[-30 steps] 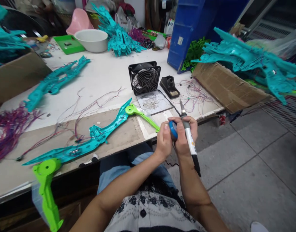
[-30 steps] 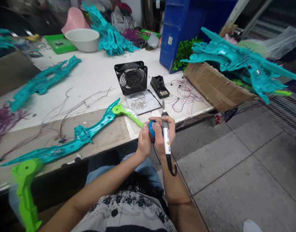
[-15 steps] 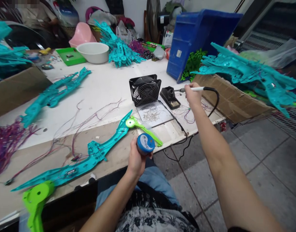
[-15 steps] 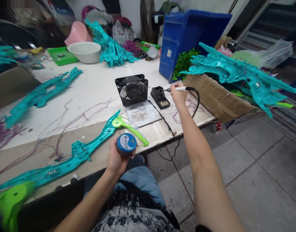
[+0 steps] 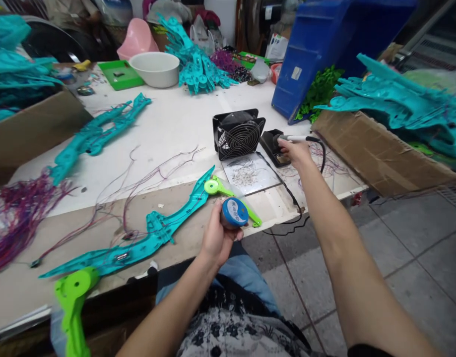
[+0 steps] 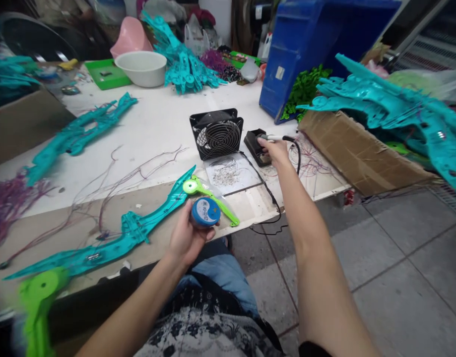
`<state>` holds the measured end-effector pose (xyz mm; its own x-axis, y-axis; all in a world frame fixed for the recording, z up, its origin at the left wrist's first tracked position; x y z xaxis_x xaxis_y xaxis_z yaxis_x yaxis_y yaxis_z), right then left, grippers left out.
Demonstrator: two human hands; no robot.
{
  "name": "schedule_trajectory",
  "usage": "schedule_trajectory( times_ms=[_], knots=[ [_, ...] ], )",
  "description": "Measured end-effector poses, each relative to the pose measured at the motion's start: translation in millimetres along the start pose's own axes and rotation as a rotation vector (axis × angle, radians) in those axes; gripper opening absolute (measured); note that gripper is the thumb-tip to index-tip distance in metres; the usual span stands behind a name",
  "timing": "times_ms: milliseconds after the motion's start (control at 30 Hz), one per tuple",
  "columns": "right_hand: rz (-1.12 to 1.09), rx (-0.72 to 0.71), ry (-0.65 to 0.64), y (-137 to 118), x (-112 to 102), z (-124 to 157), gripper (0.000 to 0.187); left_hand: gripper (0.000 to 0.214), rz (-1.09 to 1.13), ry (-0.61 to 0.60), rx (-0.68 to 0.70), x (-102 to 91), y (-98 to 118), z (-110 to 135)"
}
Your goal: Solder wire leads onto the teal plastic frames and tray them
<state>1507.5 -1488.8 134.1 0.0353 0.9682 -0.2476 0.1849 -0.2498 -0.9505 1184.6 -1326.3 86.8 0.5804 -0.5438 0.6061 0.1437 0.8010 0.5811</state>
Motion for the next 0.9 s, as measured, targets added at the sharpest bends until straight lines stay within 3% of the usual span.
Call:
schedule_trajectory(
  times_ms=[100, 133, 233, 300, 400, 467, 533, 633, 800, 900],
  knots=[
    [-0.042, 0.005, -0.022, -12.7, -1.1, 70.3, 0.037, 0.050, -0.001, 0.028, -0.008, -1.8, -3.7, -5.9],
    [-0.049, -0.111, -0.042, -31.7, 0.3, 101.6, 0.040, 0.052, -0.008, 0.045, -0.015, -3.0, -6.5, -8.1],
    [0.099, -0.541, -0.413, -92.8, 42.1, 210.4, 0.057, 0.055, -0.033, 0.033, -0.035, 2.1, -19.4, -13.5],
    [0.195, -0.636, -0.464, -108.9, 57.3, 255.5, 0.055, 0.053, -0.033, -0.043, 0.003, 13.0, -26.4, -15.6],
    [0.227, -0.570, -0.310, -110.5, 58.7, 268.3, 0.040, 0.045, -0.090, -0.083, 0.255, 19.5, -16.5, -13.4],
    [0.179, -0.532, -0.204, -108.6, 53.0, 266.1, 0.034, 0.041, -0.220, -0.066, 0.489, 19.1, -0.2, -5.6],
    [0.144, -0.545, -0.128, -110.2, 46.4, 266.5, 0.032, 0.040, -0.355, -0.096, 0.632, 22.6, 9.7, 1.7],
    [0.170, -0.626, -0.074, -119.7, 39.5, 273.7, 0.029, 0.040, -0.448, -0.175, 0.617, 25.9, 6.8, 2.1],
    [0.224, -0.753, -0.096, -140.6, 36.3, 284.7, 0.022, 0.035, -0.359, -0.132, 0.516, 13.9, -2.3, -1.1],
    [0.240, -0.846, -0.175, -152.6, 39.8, 291.9, 0.021, 0.036, -0.290, -0.131, 0.452, 9.4, -6.9, -0.8]
  ],
)
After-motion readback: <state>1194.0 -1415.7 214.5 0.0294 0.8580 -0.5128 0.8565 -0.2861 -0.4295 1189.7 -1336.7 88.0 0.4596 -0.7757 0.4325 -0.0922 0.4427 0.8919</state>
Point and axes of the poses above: each hand's wrist, its own z-axis away from the middle knuckle, its own x-axis out of the palm, y = z × x, the point moved 10 cm from there along -z, towards the middle knuckle, and after that the axes turned 1 degree about x, right-handed, at the moved point
